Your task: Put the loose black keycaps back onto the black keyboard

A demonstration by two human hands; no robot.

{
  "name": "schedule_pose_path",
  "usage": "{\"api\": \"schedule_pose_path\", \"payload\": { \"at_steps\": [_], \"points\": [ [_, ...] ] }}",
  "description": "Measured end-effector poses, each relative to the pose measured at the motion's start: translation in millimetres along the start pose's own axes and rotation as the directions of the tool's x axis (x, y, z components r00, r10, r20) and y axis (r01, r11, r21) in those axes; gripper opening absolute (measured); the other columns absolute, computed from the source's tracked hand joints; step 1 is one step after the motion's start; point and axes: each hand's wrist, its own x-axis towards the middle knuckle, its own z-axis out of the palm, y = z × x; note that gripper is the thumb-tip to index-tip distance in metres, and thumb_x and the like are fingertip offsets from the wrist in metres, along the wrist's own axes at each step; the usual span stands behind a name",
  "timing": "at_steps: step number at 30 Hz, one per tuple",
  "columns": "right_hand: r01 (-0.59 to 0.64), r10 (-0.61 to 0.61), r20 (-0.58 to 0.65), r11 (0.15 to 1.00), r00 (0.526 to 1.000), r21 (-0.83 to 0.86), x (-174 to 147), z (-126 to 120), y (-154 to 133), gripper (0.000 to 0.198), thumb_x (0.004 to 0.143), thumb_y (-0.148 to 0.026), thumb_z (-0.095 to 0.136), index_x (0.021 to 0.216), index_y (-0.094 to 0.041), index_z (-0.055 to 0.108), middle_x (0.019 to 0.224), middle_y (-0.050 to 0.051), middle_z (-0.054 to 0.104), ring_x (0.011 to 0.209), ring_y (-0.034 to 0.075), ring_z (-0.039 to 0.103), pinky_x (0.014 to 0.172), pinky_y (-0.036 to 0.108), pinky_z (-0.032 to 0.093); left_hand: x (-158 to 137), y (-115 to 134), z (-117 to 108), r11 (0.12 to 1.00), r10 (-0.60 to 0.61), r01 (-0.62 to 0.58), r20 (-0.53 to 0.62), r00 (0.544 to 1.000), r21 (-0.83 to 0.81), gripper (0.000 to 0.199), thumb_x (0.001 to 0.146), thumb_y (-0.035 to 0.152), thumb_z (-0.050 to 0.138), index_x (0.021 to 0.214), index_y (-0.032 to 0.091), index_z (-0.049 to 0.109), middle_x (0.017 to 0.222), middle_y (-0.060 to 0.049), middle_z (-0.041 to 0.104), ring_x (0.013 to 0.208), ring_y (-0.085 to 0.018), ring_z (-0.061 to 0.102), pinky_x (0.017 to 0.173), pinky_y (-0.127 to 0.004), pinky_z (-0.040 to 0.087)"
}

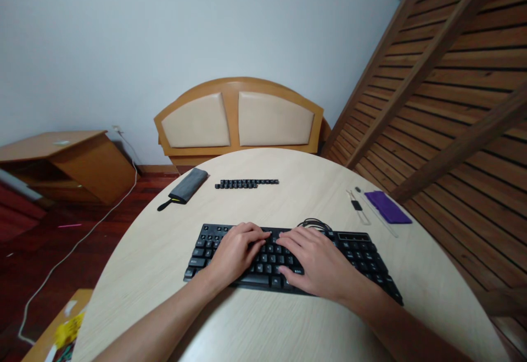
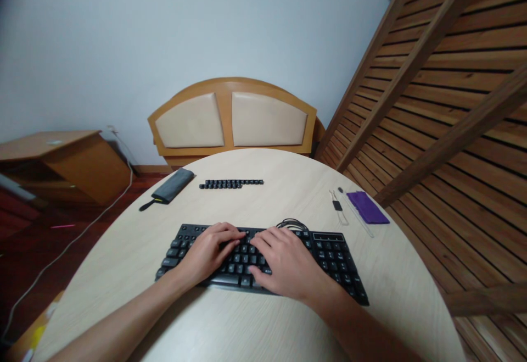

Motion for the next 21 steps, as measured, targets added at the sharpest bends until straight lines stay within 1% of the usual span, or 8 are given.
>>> {"api": "schedule_pose_path", "payload": {
  "at_steps": [3, 5, 8, 11, 14, 17, 19, 21],
  "points": [
    [-0.017, 0.018, 0.009, 1.000, 1.000, -0.011, 1, -3, -4, 0.027, 0.086, -0.034, 0.063, 0.108, -0.019, 0.064, 0.103, 0.008, 0.068, 0.100, 0.027, 0.060, 0.086, 0.044, 0.046, -4, 5, 1, 1.000, 0.010, -0.009, 0.020, 1.000, -0.020, 0.025, 0.097, 0.020, 0.055, 0.113, 0.025, 0.073, 0.103, -0.006, 0.070, 0.096, -0.021, 0.064, 0.089, -0.035, 0.050],
    [-0.018, 0.018, 0.005, 1.000, 1.000, -0.019, 0, -3, -5, 0.024, 0.087, -0.035, 0.063, 0.106, -0.020, 0.065, 0.100, 0.008, 0.068, 0.099, 0.027, 0.060, 0.084, 0.043, 0.047, -6, 7, 2, 1.000, 0.014, -0.014, 0.028, 0.999, -0.019, 0.025, 0.096, 0.019, 0.056, 0.113, 0.027, 0.073, 0.102, -0.005, 0.070, 0.095, -0.021, 0.063, 0.087, -0.035, 0.050],
    [0.021, -0.021, -0.013, 1.000, 1.000, -0.005, -1, -1, -5, 0.028, 0.087, -0.032, 0.063, 0.112, -0.021, 0.064, 0.107, 0.008, 0.067, 0.102, 0.026, 0.060, 0.086, 0.041, 0.047, -7, 9, 5, 1.000, 0.018, -0.018, 0.031, 0.999, -0.014, 0.024, 0.096, 0.019, 0.058, 0.113, 0.028, 0.072, 0.103, -0.004, 0.070, 0.096, -0.021, 0.063, 0.088, -0.036, 0.049],
    [0.073, -0.073, -0.019, 0.997, 0.997, 0.007, -2, 2, -3, 0.035, 0.087, -0.031, 0.063, 0.121, -0.022, 0.062, 0.115, 0.008, 0.066, 0.107, 0.025, 0.059, 0.090, 0.041, 0.047, -7, 9, 6, 1.000, -0.015, 0.015, 0.016, 1.000, -0.025, 0.018, 0.095, 0.020, 0.059, 0.110, 0.024, 0.070, 0.103, -0.004, 0.070, 0.098, -0.022, 0.063, 0.091, -0.039, 0.049],
    [0.085, -0.085, -0.011, 0.996, 0.996, 0.009, -3, 4, -1, 0.037, 0.088, -0.032, 0.063, 0.123, -0.023, 0.062, 0.115, 0.008, 0.067, 0.107, 0.026, 0.060, 0.090, 0.042, 0.048, -7, 11, 1, 0.998, -0.042, 0.043, 0.023, 0.999, -0.040, 0.010, 0.093, 0.021, 0.062, 0.102, 0.021, 0.067, 0.099, -0.004, 0.071, 0.096, -0.022, 0.063, 0.091, -0.040, 0.049],
    [0.088, -0.087, -0.010, 0.996, 0.996, 0.016, -3, 3, 0, 0.035, 0.089, -0.032, 0.063, 0.122, -0.023, 0.063, 0.115, 0.008, 0.068, 0.107, 0.026, 0.061, 0.089, 0.042, 0.050, -7, 11, -9, 0.999, 0.008, -0.006, 0.048, 0.999, -0.048, 0.016, 0.091, 0.022, 0.065, 0.107, 0.021, 0.064, 0.104, -0.005, 0.070, 0.103, -0.023, 0.060, 0.093, -0.039, 0.050],
    [0.088, -0.088, -0.005, 0.996, 0.996, 0.018, -3, 1, 0, 0.035, 0.089, -0.032, 0.062, 0.123, -0.022, 0.063, 0.117, 0.008, 0.068, 0.109, 0.026, 0.060, 0.090, 0.043, 0.049, -6, 9, -16, 0.998, 0.052, -0.050, 0.064, 0.997, -0.038, 0.024, 0.091, 0.025, 0.066, 0.114, 0.022, 0.062, 0.111, -0.006, 0.068, 0.110, -0.024, 0.057, 0.097, -0.041, 0.048],
    [0.090, -0.090, 0.002, 0.996, 0.996, 0.025, -4, 1, 0, 0.038, 0.089, -0.033, 0.063, 0.125, -0.022, 0.063, 0.122, 0.008, 0.067, 0.111, 0.027, 0.059, 0.093, 0.044, 0.049, -6, 6, -19, 0.996, 0.091, -0.089, 0.089, 0.992, -0.031, 0.026, 0.092, 0.027, 0.066, 0.117, 0.023, 0.063, 0.118, -0.007, 0.066, 0.115, -0.025, 0.055, 0.102, -0.042, 0.046]
  ]
}}
